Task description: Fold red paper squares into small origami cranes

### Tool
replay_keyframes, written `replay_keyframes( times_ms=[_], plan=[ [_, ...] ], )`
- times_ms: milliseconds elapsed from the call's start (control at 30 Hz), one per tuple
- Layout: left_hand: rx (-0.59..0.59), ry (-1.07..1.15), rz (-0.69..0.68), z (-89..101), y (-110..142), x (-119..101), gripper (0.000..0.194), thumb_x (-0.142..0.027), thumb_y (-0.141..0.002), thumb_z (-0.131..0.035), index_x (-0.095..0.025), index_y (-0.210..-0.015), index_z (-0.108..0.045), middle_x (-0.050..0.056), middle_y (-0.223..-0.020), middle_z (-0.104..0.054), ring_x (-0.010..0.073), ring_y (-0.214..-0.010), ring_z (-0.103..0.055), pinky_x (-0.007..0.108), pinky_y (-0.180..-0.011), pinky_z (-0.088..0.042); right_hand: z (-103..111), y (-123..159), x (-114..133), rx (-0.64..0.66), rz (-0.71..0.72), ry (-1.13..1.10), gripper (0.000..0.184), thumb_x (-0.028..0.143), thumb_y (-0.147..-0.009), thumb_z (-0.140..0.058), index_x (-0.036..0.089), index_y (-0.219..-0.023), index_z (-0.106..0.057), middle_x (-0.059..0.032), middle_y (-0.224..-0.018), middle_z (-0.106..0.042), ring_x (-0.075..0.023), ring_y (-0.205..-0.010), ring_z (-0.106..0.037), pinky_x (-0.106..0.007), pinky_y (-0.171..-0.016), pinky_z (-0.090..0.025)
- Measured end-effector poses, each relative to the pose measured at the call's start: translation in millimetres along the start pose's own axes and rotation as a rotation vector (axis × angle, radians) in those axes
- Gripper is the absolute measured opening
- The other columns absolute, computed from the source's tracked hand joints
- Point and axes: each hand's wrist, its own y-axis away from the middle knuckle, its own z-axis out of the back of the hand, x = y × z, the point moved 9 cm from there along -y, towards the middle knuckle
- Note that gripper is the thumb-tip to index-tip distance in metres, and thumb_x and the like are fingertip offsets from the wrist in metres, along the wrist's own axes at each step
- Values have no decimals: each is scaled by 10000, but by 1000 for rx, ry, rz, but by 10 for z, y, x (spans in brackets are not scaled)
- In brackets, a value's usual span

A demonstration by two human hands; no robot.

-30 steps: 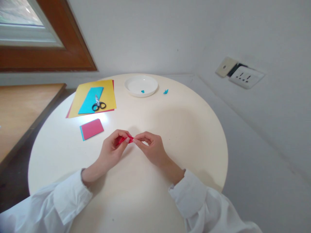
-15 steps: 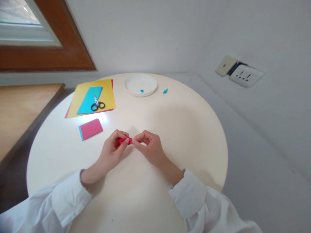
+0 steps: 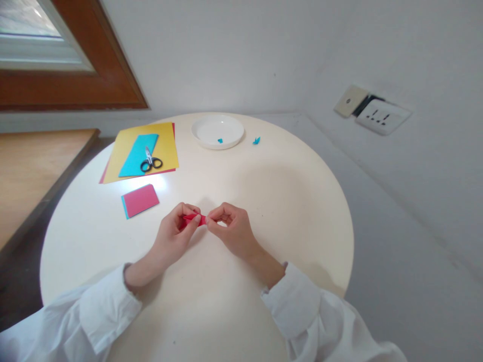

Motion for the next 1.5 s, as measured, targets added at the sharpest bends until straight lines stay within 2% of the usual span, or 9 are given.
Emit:
replay_keyframes(
  times_ms=[900, 1067, 1267, 1500],
  plan=[
    [-5, 86, 18, 0, -4, 21, 119, -125, -734, -543, -186, -681, -456, 2, -724, -564, 104, -624, -511, 230, -558, -401, 4, -2, -19, 1, -76, -13, 129, 225, -610, -662, 167, -546, -566, 18, -553, -582, -99, -531, -525, -243, -533, -444],
    [-17, 73, 4, 11, -3, 0, 105, -116, -744, -541, -187, -723, -467, -8, -713, -547, 102, -630, -509, 233, -571, -413, -3, -4, -31, 16, -91, -11, 142, 246, -619, -668, 171, -551, -570, 17, -558, -588, -101, -536, -529, -250, -548, -449],
    [-26, 180, 11, -8, -4, -16, 198, -93, -748, -543, -212, -801, -394, -44, -715, -525, 85, -638, -544, 211, -571, -433, -9, -5, -42, 16, -89, -2, 131, 236, -618, -661, 174, -553, -567, 17, -562, -596, -105, -541, -537, -250, -550, -452],
    [-19, 216, 37, -16, -2, -16, 203, -101, -770, -539, -215, -818, -378, -49, -688, -528, 85, -632, -553, 206, -556, -433, 7, 5, -52, 6, -96, 0, 130, 242, -625, -670, 174, -579, -569, 16, -579, -605, -106, -550, -554, -249, -556, -464]
  ],
)
